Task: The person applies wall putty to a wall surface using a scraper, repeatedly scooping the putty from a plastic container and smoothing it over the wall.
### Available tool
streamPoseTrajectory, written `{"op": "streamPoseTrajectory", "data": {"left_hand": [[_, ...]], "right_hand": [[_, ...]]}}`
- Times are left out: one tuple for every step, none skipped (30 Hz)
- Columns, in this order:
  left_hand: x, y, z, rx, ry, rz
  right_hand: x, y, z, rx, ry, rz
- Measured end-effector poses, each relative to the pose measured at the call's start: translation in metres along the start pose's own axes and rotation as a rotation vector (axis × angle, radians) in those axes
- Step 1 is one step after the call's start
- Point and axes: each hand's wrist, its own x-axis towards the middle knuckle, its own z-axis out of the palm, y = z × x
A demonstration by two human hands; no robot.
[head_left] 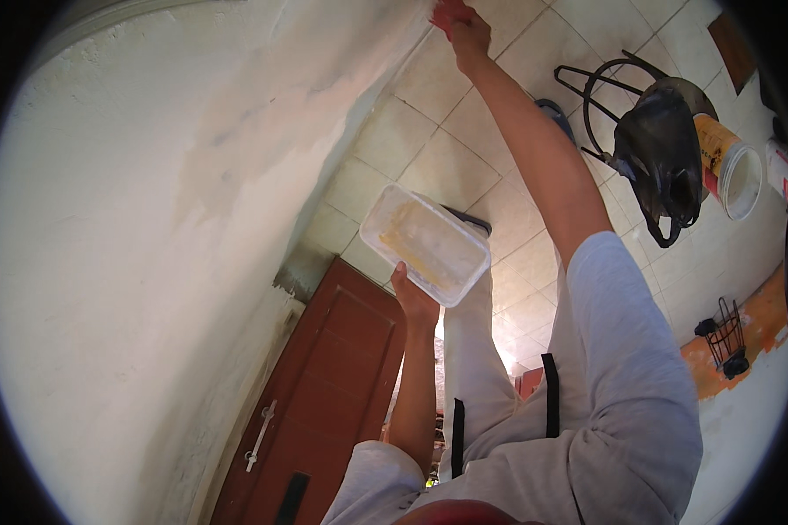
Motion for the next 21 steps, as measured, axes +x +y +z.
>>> {"op": "streamPoseTrajectory", "data": {"left_hand": [[0.004,-0.005,0.005,0.02,-0.042,-0.024],[0.001,-0.003,-0.001,0.008,-0.016,-0.003],[-0.003,-0.002,-0.006,-0.01,0.013,0.005],[-0.006,-0.001,-0.006,-0.025,0.019,0.001],[-0.007,-0.001,-0.006,-0.023,0.011,-0.002],[-0.009,-0.002,-0.006,-0.042,-0.001,-0.009],[-0.011,0.001,-0.011,-0.069,0.009,0.006],[-0.013,0.002,-0.011,-0.067,0.003,0.006],[-0.013,0.003,-0.01,-0.059,0.007,-0.003],[-0.012,0.003,-0.01,-0.051,0.011,-0.012],[-0.013,0.005,-0.01,-0.051,0.012,-0.015],[-0.012,0.006,-0.01,-0.052,-0.008,-0.012],[-0.012,0.008,-0.009,-0.057,-0.026,-0.005],[-0.012,0.01,-0.008,-0.059,-0.024,-0.006],[-0.013,0.011,-0.007,-0.061,-0.034,0.014],[-0.015,0.013,-0.006,-0.063,-0.045,0.036],[-0.019,0.016,-0.007,-0.069,-0.041,0.039],[-0.023,0.02,-0.008,-0.072,-0.035,0.034],[-0.025,0.022,-0.007,-0.075,-0.041,0.028],[-0.023,0.021,-0.008,-0.082,-0.052,0.026],[-0.022,0.02,-0.009,-0.032,-0.048,0.058]], "right_hand": [[0.031,0.012,-0.012,0.044,-0.035,-0.136],[0.013,0.007,0.022,0.113,-0.135,-0.223],[-0.014,0.004,0.042,-0.001,-0.042,-0.077],[-0.03,0.004,0.044,-0.001,-0.052,-0.079],[-0.041,0.007,0.04,-0.203,-0.016,-0.125],[-0.05,0.01,0.036,-0.407,0.023,-0.168],[-0.08,0.0,0.049,-0.417,0.006,-0.118],[-0.094,-0.004,0.049,-0.415,0.01,-0.122],[-0.104,-0.005,0.047,-0.426,-0.031,-0.136],[-0.114,-0.005,0.045,-0.437,-0.074,-0.149],[-0.125,-0.005,0.045,-0.439,-0.072,-0.147],[-0.136,-0.005,0.044,-0.407,-0.124,-0.103],[-0.147,-0.007,0.044,-0.374,-0.181,-0.06],[-0.155,-0.01,0.04,-0.375,-0.182,-0.058],[-0.162,-0.016,0.034,-0.316,-0.271,0.006],[-0.171,-0.024,0.026,-0.255,-0.36,0.069],[-0.184,-0.038,0.022,-0.257,-0.366,0.071],[-0.195,-0.053,0.016,-0.068,-0.348,0.225],[-0.202,-0.073,0.007,0.121,-0.321,0.366],[-0.204,-0.087,-0.006,0.114,-0.322,0.354],[-0.205,-0.103,-0.02,0.094,-0.334,0.402]]}}
